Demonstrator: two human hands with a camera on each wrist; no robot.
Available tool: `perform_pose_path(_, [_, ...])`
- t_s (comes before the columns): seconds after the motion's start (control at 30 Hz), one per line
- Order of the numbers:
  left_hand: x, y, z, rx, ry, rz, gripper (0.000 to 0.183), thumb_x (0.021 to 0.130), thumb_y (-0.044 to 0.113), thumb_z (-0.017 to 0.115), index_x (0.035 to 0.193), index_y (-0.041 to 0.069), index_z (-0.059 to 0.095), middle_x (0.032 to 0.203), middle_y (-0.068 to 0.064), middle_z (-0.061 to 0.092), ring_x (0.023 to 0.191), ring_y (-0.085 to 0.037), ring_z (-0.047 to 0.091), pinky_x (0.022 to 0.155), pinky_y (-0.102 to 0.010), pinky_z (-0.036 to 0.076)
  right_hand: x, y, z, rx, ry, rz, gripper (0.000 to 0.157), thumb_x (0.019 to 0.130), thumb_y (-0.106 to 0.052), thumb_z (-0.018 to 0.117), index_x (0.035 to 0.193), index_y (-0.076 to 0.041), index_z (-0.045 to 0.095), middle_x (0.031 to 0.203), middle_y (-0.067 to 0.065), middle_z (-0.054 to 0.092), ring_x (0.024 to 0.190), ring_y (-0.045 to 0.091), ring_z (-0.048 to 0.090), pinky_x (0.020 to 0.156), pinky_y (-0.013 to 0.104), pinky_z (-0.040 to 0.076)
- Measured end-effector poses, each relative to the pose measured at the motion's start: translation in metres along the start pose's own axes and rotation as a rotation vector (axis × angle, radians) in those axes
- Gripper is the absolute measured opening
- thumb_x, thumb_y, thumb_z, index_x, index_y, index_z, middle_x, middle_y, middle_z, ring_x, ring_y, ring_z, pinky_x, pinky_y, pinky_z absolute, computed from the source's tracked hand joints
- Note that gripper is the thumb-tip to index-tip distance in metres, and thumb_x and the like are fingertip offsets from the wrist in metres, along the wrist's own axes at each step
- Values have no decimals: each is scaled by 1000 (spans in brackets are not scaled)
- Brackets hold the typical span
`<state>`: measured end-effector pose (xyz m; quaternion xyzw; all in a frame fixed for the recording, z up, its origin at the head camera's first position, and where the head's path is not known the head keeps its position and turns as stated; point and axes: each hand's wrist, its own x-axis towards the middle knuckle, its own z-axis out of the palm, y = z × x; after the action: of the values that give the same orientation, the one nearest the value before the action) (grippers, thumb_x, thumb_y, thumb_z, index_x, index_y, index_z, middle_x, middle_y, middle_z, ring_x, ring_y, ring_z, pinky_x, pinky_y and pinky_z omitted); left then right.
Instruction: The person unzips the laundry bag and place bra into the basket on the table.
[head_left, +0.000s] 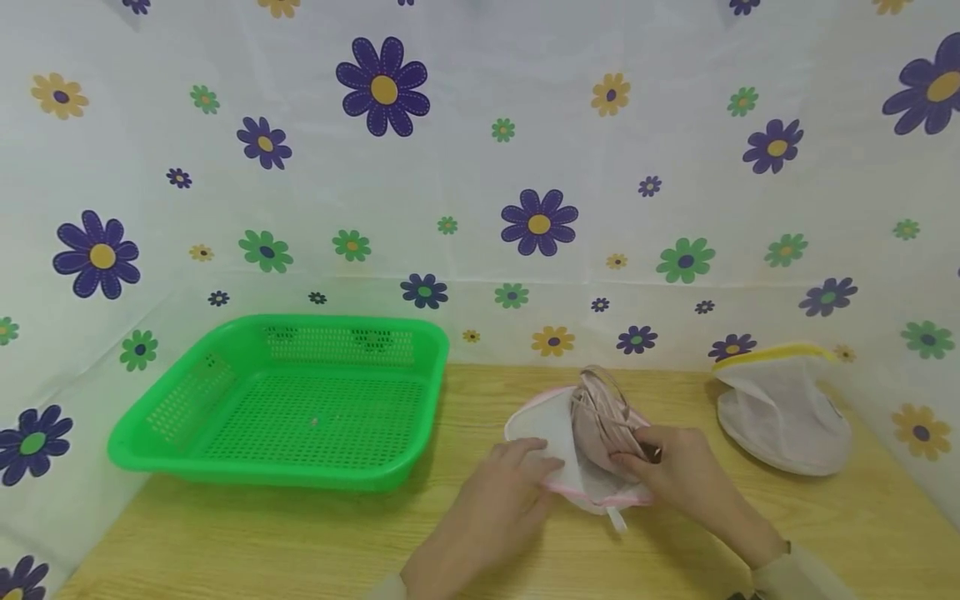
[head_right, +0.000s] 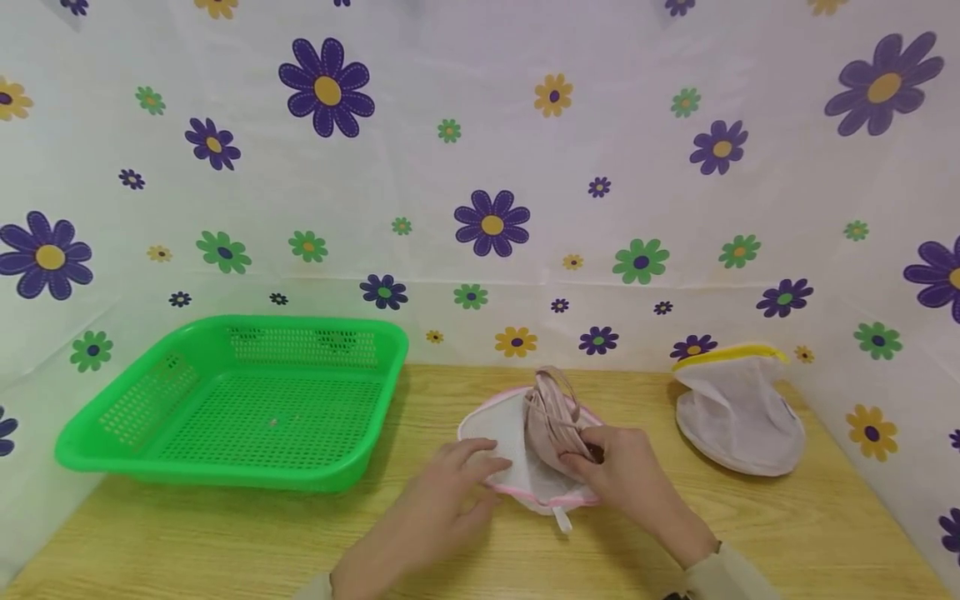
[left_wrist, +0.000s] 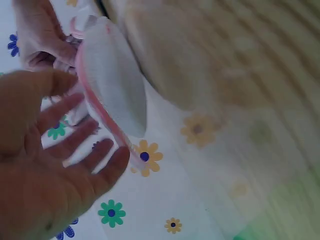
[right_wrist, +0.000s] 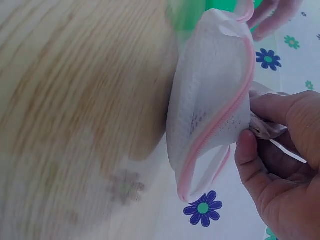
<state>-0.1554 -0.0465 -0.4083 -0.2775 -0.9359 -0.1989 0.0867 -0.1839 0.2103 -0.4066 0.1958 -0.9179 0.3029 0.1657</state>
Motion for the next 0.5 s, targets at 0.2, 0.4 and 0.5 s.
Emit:
perform_pose_path(0.2, [-2, -1, 9, 134, -133, 100, 38, 97, 24, 60, 135, 23, 65, 145, -2, 60, 134, -22, 57, 98, -49, 53, -1, 0, 0, -1, -7, -14, 22, 77, -10, 86, 69, -17, 67, 61, -11, 59, 56, -3, 43, 49, 19, 39])
perform_pose_path(0.4, [4, 3, 9, 224, -206, 132, 29, 91, 26, 65, 120, 26, 70, 120, 7, 66, 116, -11, 61, 83, -41, 55, -2, 2, 0, -1, -4, -34, 18, 76, -9, 87, 73, -16, 71, 60, -12, 57, 56, -4, 40, 48, 19, 38])
perform_pose_path(0.5, [9, 4, 7, 222, -268, 118, 31, 89, 27, 66, 120, 26, 70, 119, 8, 66, 113, -11, 62, 80, -40, 55, -1, 2, 0, 17, 20, -50, 19, 76, -11, 87, 73, -17, 70, 60, -13, 56, 57, -5, 40, 48, 19, 38])
